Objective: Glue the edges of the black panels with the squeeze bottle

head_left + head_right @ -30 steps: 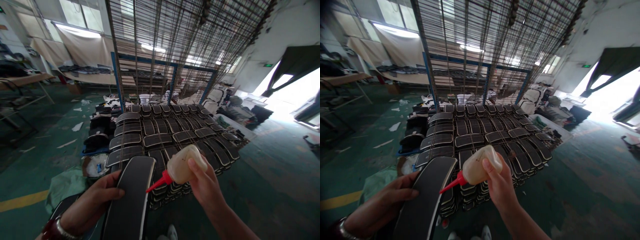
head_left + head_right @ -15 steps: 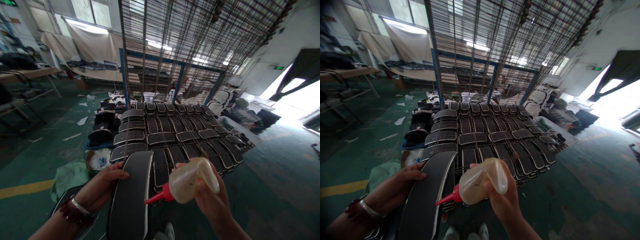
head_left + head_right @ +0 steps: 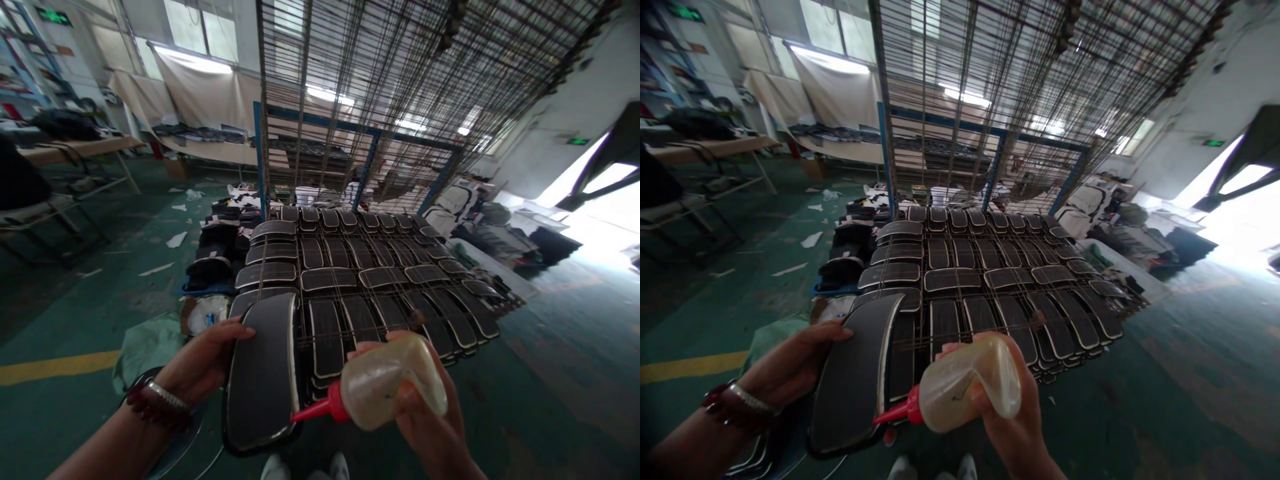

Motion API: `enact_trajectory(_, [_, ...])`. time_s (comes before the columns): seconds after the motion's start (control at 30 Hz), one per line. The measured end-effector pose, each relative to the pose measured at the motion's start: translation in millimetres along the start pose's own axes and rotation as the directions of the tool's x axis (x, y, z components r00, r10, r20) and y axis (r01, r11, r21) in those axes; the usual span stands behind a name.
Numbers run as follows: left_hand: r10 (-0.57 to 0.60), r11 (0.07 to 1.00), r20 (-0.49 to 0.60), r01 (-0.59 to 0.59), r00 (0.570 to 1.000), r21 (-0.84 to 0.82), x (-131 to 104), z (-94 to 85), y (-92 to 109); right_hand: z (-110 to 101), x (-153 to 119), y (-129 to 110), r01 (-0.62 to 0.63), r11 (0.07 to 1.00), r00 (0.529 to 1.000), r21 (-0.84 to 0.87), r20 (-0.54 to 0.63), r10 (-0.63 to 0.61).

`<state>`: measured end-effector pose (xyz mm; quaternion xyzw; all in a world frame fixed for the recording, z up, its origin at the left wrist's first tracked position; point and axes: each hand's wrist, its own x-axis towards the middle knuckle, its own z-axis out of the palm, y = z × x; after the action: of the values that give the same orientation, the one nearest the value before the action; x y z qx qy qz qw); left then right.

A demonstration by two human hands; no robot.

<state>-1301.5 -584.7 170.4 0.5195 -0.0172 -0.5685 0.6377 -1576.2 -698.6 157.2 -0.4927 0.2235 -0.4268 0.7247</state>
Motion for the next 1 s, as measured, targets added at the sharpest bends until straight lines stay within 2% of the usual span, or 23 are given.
enact_trajectory(0.1, [0.004,1.000,-0.104,-0.001,0.995,0.023,3.1,-0.1,1.3,5.2,-5.2,14.2,-0.027,0.999,0.999,0.042,-0.046,0.029])
enact_trajectory(0.17, [0.012,1.000,-0.142,-0.010,0.990,0.015,5.8,-0.5,0.8,9.1,-4.9,27.6,-0.101,0.986,0.991,0.135,-0.074,0.112])
enact_trajectory(0.23, [0.025,0.999,-0.142,-0.021,0.990,0.031,8.1,-0.4,-1.9,13.0,3.2,38.9,-0.193,0.947,0.972,0.258,-0.083,0.221])
enact_trajectory(0.3, [0.045,0.997,-0.082,-0.040,0.996,0.065,9.3,1.0,-7.1,16.5,20.0,43.7,-0.206,0.921,0.960,0.331,-0.117,0.256])
enact_trajectory(0.33, [0.052,0.996,-0.039,-0.049,0.998,0.079,9.5,2.1,-10.6,17.9,30.6,43.1,-0.166,0.929,0.963,0.329,-0.149,0.225])
enact_trajectory(0.4, [0.051,0.994,0.037,-0.054,0.998,0.091,9.2,5.2,-18.5,19.8,52.9,38.2,-0.031,0.966,0.975,0.256,-0.203,0.085])
enact_trajectory(0.5, [0.010,0.997,0.122,-0.019,0.992,0.070,9.0,9.4,-29.8,20.1,80.0,30.7,0.135,0.989,0.976,0.066,-0.179,-0.122])
enact_trajectory(0.6, [-0.017,0.999,0.203,0.008,0.979,0.047,10.4,11.6,-36.2,17.4,92.3,32.6,0.208,0.969,0.960,-0.136,-0.161,-0.229])
enact_trajectory(0.73, [-0.034,0.998,0.241,0.021,0.970,0.056,12.1,12.5,-34.7,9.2,83.7,42.6,0.223,0.945,0.957,-0.238,-0.130,-0.259])
enact_trajectory(0.83, [-0.019,0.996,0.214,0.000,0.977,0.087,13.2,12.7,-30.3,0.4,63.5,44.1,0.183,0.950,0.981,-0.252,-0.021,-0.195])
enact_trajectory(0.93, [-0.022,0.995,0.196,0.002,0.980,0.100,15.7,12.9,-27.2,-8.0,45.6,35.2,0.119,0.963,0.990,-0.243,0.098,-0.097])
enact_trajectory(1.0, [-0.034,0.994,0.227,0.010,0.973,0.109,17.8,13.4,-26.6,-11.1,42.1,24.6,0.110,0.966,0.989,-0.233,0.121,-0.083])
